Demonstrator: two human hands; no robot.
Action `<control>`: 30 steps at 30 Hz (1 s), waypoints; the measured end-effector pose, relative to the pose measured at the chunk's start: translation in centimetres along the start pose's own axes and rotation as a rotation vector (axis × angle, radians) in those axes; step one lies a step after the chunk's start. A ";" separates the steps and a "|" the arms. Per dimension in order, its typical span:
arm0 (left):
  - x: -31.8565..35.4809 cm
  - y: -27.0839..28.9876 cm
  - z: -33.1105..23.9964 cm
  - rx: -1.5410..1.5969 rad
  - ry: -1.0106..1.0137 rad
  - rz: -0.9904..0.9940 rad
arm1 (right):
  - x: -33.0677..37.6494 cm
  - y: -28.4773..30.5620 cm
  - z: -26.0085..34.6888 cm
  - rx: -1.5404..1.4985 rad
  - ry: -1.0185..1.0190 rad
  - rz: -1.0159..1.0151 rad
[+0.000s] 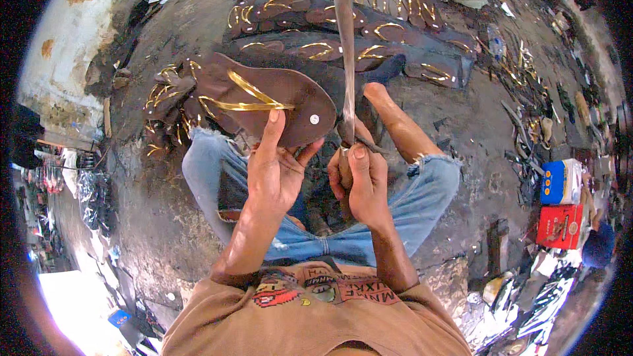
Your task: The person sits on the floor and uses a knife to trim the edges of brown flip-flops with gold straps. They handle the sandals one at a time, scraping the knife along the perimeter to remove excess material, then place the finished items back in a pile.
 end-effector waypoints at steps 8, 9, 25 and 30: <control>3.3 0.9 1.4 0.004 0.096 -0.092 | 14.2 5.6 -4.8 0.564 -0.294 -0.038; 3.8 0.9 1.5 -0.010 0.095 -0.117 | 15.6 6.0 -4.7 0.596 -0.305 -0.039; 7.4 11.7 0.9 -0.478 0.170 0.024 | 5.4 4.7 -4.2 0.745 -0.268 0.302; 8.8 10.5 0.8 -0.144 0.336 -0.393 | 8.5 1.5 -5.3 0.490 -0.202 0.209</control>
Point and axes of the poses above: each hand's wrist, its own x-axis away from the middle knuckle, its own y-axis out of the back of the hand, z = x × y, the point moved 1 cm from there along -x, towards the middle knuckle, and after that the axes turned 5 degrees about -y, right-handed, at the moved point
